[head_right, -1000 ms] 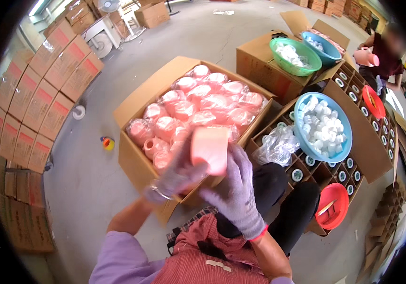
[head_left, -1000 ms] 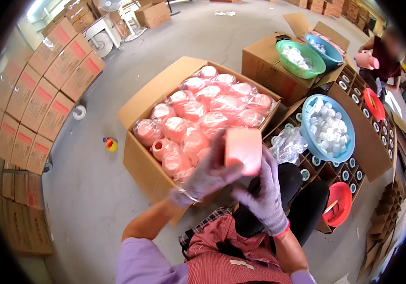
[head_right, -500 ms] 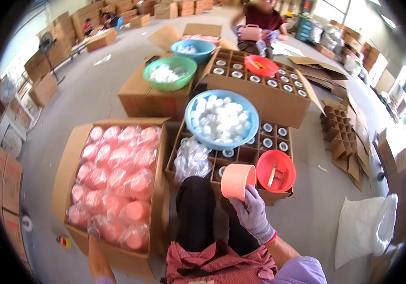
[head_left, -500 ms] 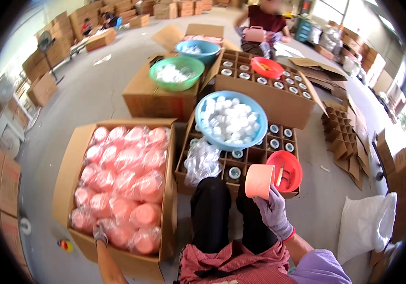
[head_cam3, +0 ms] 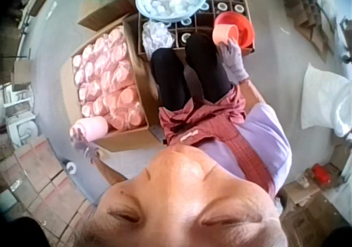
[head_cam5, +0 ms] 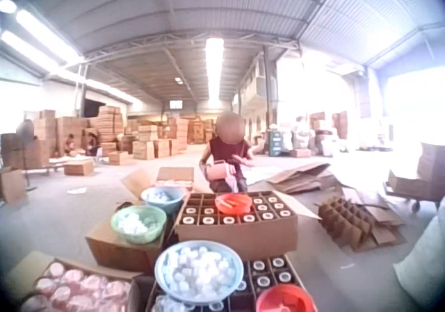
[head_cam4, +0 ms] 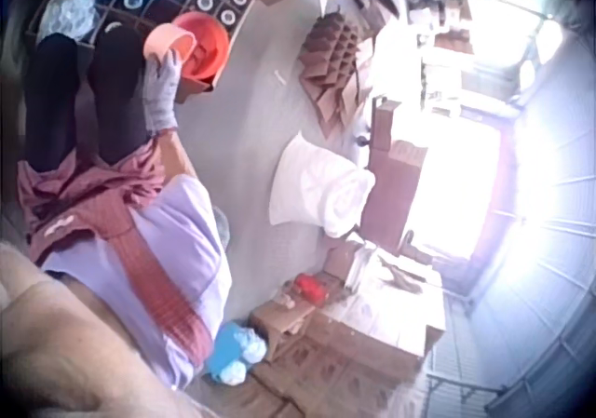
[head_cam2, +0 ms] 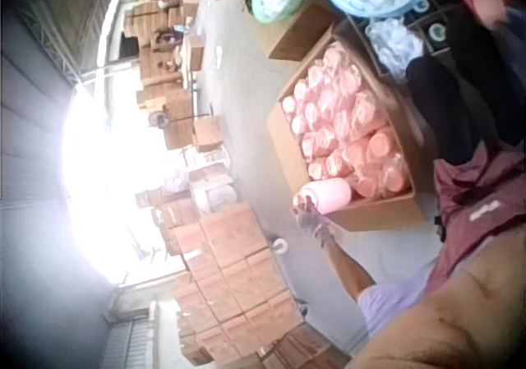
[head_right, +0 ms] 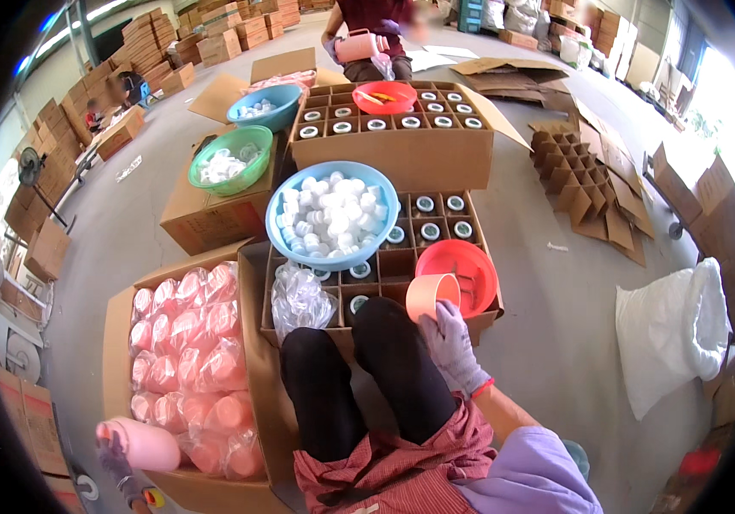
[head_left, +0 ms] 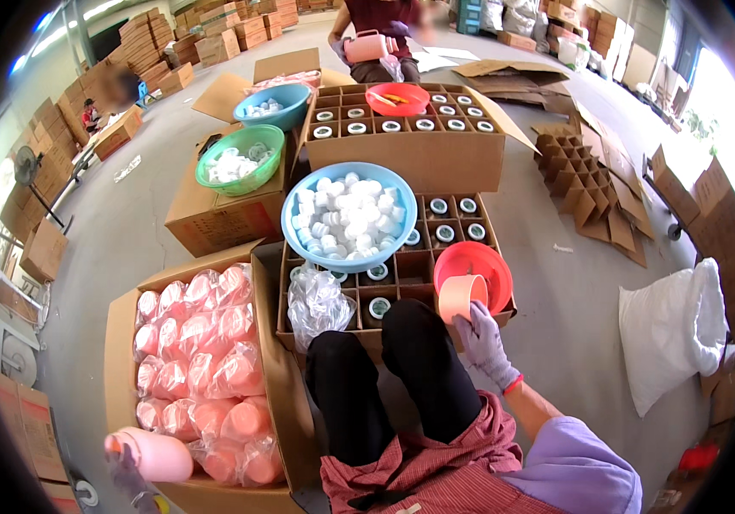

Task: The person assembles pink thermos bottles by inserting inner components, screwing on lids, and placing each finished unit into a plastic bag. The person repeats this sequence for multiple bottles, using a small tool to adjust parts inside the opening.

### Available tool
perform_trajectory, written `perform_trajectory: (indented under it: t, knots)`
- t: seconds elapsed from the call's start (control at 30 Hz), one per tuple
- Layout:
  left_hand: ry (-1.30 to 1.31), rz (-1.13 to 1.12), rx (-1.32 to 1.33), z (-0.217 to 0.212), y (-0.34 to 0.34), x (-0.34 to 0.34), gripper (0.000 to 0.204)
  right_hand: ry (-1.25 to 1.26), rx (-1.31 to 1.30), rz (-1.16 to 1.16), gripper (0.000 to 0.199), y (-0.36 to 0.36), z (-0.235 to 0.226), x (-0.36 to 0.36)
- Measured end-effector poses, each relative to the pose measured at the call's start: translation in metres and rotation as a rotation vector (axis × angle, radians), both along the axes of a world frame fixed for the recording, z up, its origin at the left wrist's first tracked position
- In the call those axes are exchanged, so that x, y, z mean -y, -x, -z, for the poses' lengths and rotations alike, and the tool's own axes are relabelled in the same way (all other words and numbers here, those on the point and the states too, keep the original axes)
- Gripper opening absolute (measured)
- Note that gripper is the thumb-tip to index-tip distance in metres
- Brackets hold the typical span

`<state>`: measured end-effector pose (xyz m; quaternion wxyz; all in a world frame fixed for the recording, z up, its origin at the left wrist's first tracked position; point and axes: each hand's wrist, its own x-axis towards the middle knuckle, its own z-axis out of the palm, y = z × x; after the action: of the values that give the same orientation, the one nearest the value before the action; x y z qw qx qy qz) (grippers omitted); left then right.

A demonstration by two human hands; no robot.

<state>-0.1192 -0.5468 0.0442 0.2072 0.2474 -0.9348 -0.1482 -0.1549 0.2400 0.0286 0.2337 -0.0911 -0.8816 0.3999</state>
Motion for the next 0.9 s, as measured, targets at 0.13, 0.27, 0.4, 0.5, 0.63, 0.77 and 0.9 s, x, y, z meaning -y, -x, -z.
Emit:
perform_trajectory:
  t: [0.13,0.27,0.4,0.5,0.63,0.77,0.9]
  knots:
    - [-0.191,0.279,-0.453,-0.110,-0.001,-0.067,0.051,-0.036,0.038,0.049,0.022,0.008,0.025,-0.032]
    - [-0.572,0.469,-0.353,-0.085,0.030,-0.065,0.045,0.043,0.114,0.027,0.022,0.028,0.018,-0.049]
    - [-0.989,0.663,-0.556,-0.106,0.070,-0.288,0.049,-0.154,-0.166,-0.062,0.026,0.099,0.021,-0.040]
    - [-1.379,0.641,-0.511,-0.074,0.081,-0.346,0.044,-0.360,-0.197,-0.235,0.020,0.172,0.020,-0.023]
    - [-1.631,0.725,-0.164,-0.065,0.079,-0.445,0.054,-0.539,-0.177,-0.470,0.015,0.265,0.059,-0.005]
    - [-1.558,0.884,0.175,-0.038,0.057,-0.475,0.098,-0.553,-0.210,-0.637,0.015,0.303,0.062,0.032]
    - [-1.654,0.815,0.421,-0.027,0.057,-0.485,0.106,-0.636,-0.218,-0.652,0.013,0.314,0.080,0.038]
